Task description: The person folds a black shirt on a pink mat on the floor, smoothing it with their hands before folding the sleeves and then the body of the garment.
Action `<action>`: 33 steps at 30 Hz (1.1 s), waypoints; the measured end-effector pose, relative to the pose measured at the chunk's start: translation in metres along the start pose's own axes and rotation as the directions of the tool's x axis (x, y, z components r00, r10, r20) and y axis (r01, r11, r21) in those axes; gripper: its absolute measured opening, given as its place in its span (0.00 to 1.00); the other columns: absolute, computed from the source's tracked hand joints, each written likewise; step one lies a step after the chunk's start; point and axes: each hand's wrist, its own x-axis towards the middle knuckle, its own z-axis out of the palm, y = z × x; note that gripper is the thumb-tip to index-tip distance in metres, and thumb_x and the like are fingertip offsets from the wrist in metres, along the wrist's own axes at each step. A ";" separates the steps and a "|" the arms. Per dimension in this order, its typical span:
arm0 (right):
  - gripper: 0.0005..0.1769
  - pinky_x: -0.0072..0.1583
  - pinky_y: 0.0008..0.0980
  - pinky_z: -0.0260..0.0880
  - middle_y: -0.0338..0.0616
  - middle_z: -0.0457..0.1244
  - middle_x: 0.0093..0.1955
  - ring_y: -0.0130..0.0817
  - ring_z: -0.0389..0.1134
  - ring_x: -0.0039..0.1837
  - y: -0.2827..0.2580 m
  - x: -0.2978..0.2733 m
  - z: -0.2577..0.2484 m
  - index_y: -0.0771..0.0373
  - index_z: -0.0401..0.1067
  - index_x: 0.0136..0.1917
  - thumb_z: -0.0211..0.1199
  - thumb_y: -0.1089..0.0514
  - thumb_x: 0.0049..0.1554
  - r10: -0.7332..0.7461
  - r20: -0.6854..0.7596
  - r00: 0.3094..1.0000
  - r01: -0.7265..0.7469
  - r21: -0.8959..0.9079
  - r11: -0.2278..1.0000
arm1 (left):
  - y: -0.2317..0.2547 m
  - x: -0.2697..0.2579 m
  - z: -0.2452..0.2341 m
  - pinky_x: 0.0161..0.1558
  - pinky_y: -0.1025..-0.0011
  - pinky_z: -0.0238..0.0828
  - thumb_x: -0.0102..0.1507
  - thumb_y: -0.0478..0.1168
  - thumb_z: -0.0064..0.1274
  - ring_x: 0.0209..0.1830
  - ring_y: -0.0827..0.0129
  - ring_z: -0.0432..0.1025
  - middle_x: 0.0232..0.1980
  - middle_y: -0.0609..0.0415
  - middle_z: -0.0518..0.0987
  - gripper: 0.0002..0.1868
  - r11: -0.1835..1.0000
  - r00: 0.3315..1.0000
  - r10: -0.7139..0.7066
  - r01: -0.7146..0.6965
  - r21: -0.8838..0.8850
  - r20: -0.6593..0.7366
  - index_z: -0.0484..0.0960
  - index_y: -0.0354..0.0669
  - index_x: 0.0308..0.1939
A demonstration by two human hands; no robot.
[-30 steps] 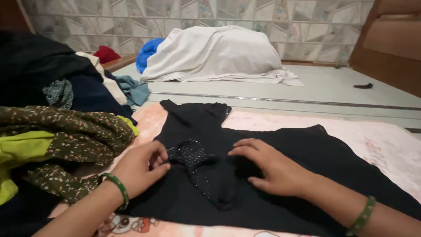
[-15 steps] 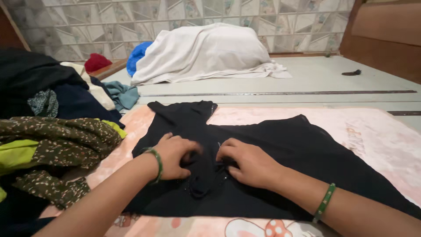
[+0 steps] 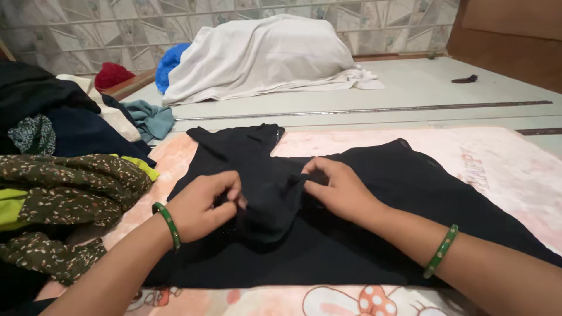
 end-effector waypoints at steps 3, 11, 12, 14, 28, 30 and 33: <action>0.09 0.44 0.28 0.70 0.38 0.68 0.40 0.26 0.67 0.39 0.016 0.010 0.004 0.63 0.73 0.49 0.63 0.60 0.54 -0.104 -0.006 0.995 0.104 0.104 0.989 | 0.007 -0.001 -0.006 0.34 0.69 0.63 0.58 0.39 0.54 0.28 0.63 0.65 0.28 0.46 0.70 0.10 0.999 0.997 -0.047 0.048 0.008 -0.055 0.68 0.43 0.37; 0.08 0.43 0.28 0.60 0.37 0.65 0.40 0.25 0.60 0.39 0.009 0.018 0.009 0.60 0.73 0.52 0.60 0.59 0.58 0.166 0.083 0.983 -0.185 0.409 0.894 | -0.009 -0.001 -0.006 0.42 0.68 0.71 0.44 0.44 0.71 0.37 0.68 0.75 0.35 0.52 0.81 0.25 0.983 0.982 0.001 -0.035 0.179 0.190 0.83 0.47 0.45; 0.09 0.44 0.27 0.61 0.36 0.66 0.41 0.24 0.62 0.40 0.004 0.017 0.008 0.59 0.73 0.52 0.60 0.59 0.57 0.161 0.097 0.982 -0.187 0.445 0.876 | -0.019 0.004 -0.004 0.43 0.69 0.73 0.46 0.40 0.66 0.39 0.68 0.76 0.37 0.52 0.83 0.21 0.973 0.989 0.110 -0.127 0.190 0.101 0.86 0.46 0.44; 0.10 0.47 0.25 0.66 0.35 0.67 0.43 0.23 0.65 0.42 -0.005 0.015 0.005 0.59 0.72 0.53 0.59 0.60 0.56 0.150 0.122 0.981 -0.192 0.511 0.838 | -0.042 0.008 -0.005 0.46 0.70 0.74 0.50 0.36 0.61 0.41 0.69 0.78 0.41 0.52 0.86 0.17 0.969 0.967 0.229 -0.215 0.124 -0.108 0.87 0.43 0.44; 0.23 0.54 0.27 0.74 0.45 0.74 0.51 0.28 0.74 0.50 -0.027 0.000 0.007 0.62 0.79 0.57 0.66 0.68 0.46 -0.125 0.044 0.991 0.120 0.087 0.989 | -0.065 0.017 -0.013 0.37 0.76 0.72 0.63 0.37 0.56 0.33 0.77 0.74 0.38 0.58 0.83 0.12 0.757 0.758 -0.361 -0.101 -0.645 -0.542 0.85 0.34 0.48; 0.17 0.51 0.27 0.73 0.45 0.74 0.46 0.29 0.73 0.46 -0.035 -0.004 0.004 0.62 0.79 0.52 0.68 0.65 0.47 -0.179 -0.048 0.983 0.171 -0.144 0.975 | -0.066 0.018 -0.012 0.39 0.77 0.73 0.63 0.37 0.56 0.35 0.77 0.76 0.39 0.58 0.84 0.12 0.767 0.762 -0.339 -0.116 -0.631 -0.552 0.85 0.34 0.48; 0.13 0.46 0.32 0.69 0.47 0.71 0.42 0.33 0.69 0.43 -0.047 -0.012 0.002 0.65 0.78 0.44 0.75 0.58 0.47 -0.401 -0.115 0.909 0.340 -0.353 0.872 | -0.069 0.018 -0.010 0.39 0.76 0.73 0.63 0.36 0.54 0.35 0.77 0.76 0.39 0.58 0.84 0.12 0.779 0.768 -0.312 -0.129 -0.613 -0.559 0.85 0.33 0.47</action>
